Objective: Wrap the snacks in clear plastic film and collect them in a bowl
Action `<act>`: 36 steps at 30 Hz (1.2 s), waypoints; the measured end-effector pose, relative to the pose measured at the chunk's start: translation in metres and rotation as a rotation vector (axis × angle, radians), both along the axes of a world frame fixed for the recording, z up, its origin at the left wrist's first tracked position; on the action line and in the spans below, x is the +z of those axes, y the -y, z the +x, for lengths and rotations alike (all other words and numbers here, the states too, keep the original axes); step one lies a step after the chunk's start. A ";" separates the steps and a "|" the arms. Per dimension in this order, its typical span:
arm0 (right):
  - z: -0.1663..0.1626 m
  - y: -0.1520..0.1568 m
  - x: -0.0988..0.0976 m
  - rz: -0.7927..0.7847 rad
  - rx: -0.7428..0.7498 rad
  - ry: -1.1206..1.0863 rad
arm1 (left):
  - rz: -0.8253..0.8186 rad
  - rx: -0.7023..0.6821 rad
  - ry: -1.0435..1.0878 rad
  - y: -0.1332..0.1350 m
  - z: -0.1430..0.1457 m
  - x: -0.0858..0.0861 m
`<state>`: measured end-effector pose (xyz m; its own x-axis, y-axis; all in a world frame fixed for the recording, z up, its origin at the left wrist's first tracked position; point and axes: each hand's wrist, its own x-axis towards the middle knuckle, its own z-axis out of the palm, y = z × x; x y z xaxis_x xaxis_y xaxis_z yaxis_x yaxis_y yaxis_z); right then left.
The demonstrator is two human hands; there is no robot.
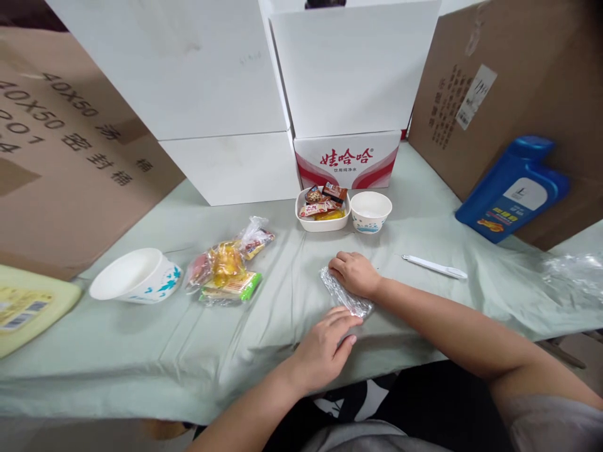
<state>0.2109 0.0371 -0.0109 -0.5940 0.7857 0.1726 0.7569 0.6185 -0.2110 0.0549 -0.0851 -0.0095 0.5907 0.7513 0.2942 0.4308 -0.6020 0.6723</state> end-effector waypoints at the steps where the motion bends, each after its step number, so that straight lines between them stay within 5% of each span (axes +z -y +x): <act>1: -0.001 0.000 0.000 0.010 -0.009 0.012 | 0.048 0.049 -0.022 0.003 0.000 0.003; 5: -0.004 0.004 0.000 0.037 -0.030 0.051 | 0.290 0.303 -0.059 0.000 -0.001 0.019; 8: -0.006 0.005 0.001 0.048 -0.040 0.078 | 0.340 0.155 -0.095 -0.025 -0.001 0.023; 12: 0.011 0.004 0.008 0.073 -0.103 0.103 | 0.286 0.167 -0.261 -0.062 -0.006 0.007; 16: 0.048 0.012 0.019 0.120 -0.240 0.086 | 0.279 0.199 -0.224 -0.071 -0.014 -0.010; 18: 0.061 0.029 0.020 0.164 -0.153 -0.006 | 0.282 0.207 -0.193 -0.069 -0.016 -0.013; 22: 0.060 0.083 0.007 0.144 0.264 -0.123 | 0.296 0.131 -0.145 -0.067 -0.015 -0.010; 27: 0.054 0.129 -0.006 0.172 0.248 -0.106 | 0.314 -0.105 -0.110 -0.063 -0.014 -0.009; 31: 0.056 0.119 0.011 0.141 0.183 -0.198 | 0.295 -0.137 -0.099 -0.063 -0.016 -0.010; 36: 0.047 0.071 0.027 -0.017 -0.062 -0.111 | 0.275 -0.157 -0.082 -0.069 -0.020 -0.015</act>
